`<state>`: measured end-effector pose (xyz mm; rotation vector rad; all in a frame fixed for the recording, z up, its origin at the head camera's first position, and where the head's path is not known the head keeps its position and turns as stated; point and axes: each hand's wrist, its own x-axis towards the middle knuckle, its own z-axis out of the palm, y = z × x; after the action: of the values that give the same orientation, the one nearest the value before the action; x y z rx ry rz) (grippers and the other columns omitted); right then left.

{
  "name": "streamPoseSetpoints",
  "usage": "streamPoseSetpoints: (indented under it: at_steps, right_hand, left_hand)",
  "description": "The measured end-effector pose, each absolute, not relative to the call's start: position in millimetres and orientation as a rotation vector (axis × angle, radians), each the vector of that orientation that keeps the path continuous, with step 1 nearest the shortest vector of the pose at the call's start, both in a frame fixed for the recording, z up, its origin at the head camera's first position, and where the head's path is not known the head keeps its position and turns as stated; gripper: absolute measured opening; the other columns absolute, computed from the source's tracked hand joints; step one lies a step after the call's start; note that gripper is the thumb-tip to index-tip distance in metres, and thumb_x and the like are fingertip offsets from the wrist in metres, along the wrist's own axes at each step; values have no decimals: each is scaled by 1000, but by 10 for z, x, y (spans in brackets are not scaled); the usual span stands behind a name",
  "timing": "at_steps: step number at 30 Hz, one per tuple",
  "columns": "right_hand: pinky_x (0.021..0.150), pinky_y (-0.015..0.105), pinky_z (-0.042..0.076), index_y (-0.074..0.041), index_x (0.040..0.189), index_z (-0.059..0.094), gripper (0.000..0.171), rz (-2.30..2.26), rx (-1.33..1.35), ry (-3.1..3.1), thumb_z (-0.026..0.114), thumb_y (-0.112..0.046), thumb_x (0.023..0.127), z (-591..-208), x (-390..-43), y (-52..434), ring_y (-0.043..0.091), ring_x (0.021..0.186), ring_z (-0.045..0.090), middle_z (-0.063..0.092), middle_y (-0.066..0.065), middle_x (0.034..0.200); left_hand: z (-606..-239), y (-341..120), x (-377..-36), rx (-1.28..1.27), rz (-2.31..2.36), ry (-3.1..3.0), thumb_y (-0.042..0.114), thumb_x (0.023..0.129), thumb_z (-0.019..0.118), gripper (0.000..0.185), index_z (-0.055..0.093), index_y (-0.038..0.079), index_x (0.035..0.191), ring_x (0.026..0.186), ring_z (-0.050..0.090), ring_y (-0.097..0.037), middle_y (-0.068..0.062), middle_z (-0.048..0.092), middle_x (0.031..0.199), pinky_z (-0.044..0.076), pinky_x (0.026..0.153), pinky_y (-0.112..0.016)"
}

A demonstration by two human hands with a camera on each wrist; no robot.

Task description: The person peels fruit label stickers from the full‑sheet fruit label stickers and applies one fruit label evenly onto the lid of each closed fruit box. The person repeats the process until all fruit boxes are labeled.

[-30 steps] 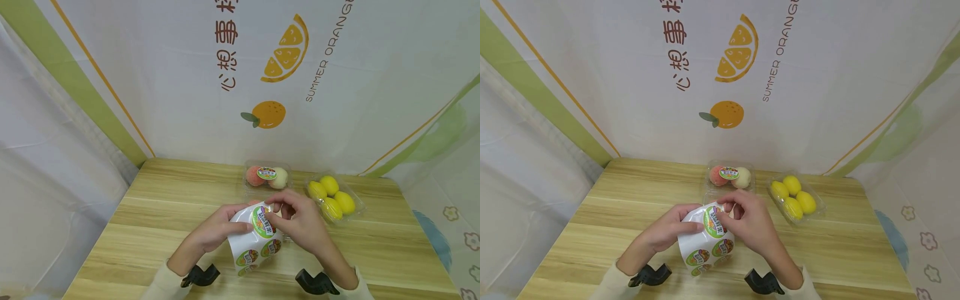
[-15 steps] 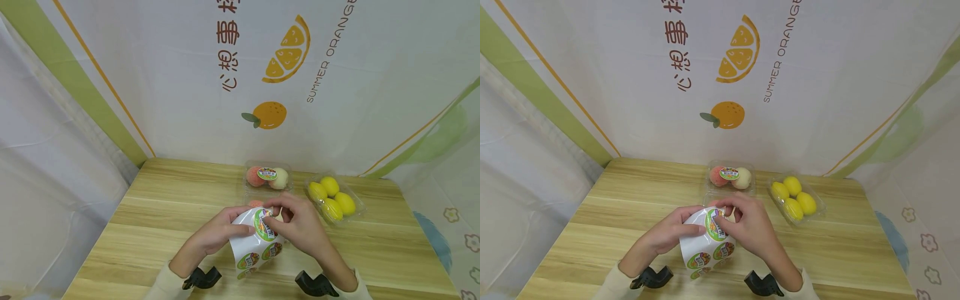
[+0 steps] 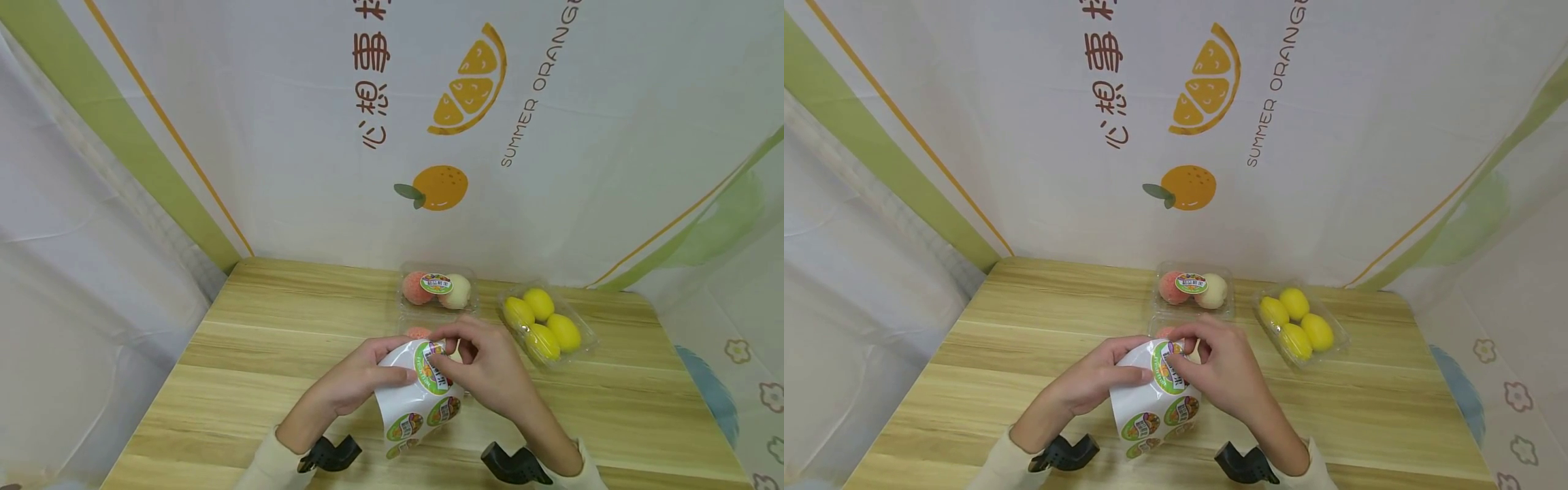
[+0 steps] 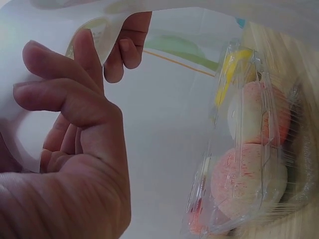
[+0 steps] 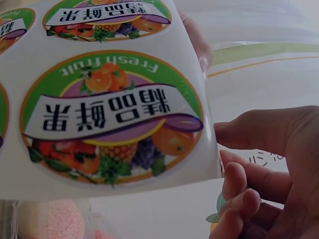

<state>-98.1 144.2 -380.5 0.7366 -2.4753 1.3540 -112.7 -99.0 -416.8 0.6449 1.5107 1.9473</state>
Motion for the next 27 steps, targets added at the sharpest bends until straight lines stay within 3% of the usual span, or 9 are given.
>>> streamPoseSetpoints:
  at_steps: [27]
  right_hand:
    - [54,23,36,-19,95,81,26,1346,731,-2477,95,-2,81,-3816,-986,1436,5,61,42,55,-11,77]
  left_hand:
    - [-4141,-984,-1127,666,1939,1543,0,100,64,44,57,-20,138,86,74,-14,-8,76,107,60,72,-25]
